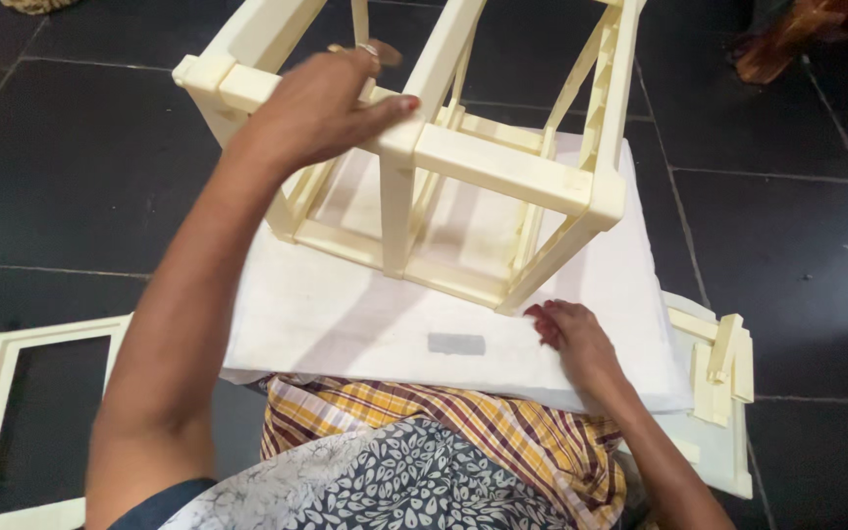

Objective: The person assembles a cream-colored plastic stool frame by inserting legs into the base and attaching side supports. They wipe the frame with a red cloth during assembly and handle multiple plastic components on a white sheet.

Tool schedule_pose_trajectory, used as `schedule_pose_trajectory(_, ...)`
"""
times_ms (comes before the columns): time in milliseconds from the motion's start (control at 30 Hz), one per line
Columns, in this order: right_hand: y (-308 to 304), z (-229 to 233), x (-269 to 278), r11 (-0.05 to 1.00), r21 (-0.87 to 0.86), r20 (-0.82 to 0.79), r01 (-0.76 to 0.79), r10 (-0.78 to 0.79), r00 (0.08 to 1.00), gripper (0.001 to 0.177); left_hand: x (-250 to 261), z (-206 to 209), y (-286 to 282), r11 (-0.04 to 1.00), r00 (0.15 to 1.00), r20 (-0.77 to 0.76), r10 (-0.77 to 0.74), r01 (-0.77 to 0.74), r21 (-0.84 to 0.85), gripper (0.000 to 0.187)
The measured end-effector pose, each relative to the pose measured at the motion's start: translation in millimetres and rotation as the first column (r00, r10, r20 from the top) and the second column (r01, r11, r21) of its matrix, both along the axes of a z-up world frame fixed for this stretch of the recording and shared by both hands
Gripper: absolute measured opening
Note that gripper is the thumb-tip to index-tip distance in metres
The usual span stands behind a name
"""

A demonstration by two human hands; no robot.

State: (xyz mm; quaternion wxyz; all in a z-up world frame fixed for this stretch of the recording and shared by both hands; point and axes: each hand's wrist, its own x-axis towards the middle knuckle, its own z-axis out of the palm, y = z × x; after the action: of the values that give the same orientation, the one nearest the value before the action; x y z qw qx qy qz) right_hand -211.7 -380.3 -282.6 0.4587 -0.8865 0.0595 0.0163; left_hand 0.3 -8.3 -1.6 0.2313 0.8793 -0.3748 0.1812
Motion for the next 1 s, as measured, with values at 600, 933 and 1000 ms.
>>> schedule_pose_trajectory(600, 128, 269, 50, 0.757, -0.629, 0.617, 0.175, 0.350, 0.705, 0.036, 24, -16, -57, 0.936, 0.935, -0.202, 0.293, -0.237, 0.258, 0.064)
schedule_pose_trajectory(933, 42, 299, 107, 0.959, -0.261, 0.701, -0.110, 0.267, 0.661, 0.039, 19, -10, -54, 0.929, 0.922, -0.236, 0.307, -0.238, 0.282, 0.065)
schedule_pose_trajectory(1000, 8, 294, 151, 0.990, -0.131, 0.725, 0.058, 0.056, 0.687, 0.034, 20, -10, -56, 0.920, 0.908, -0.257, 0.330, -0.249, 0.302, 0.064)
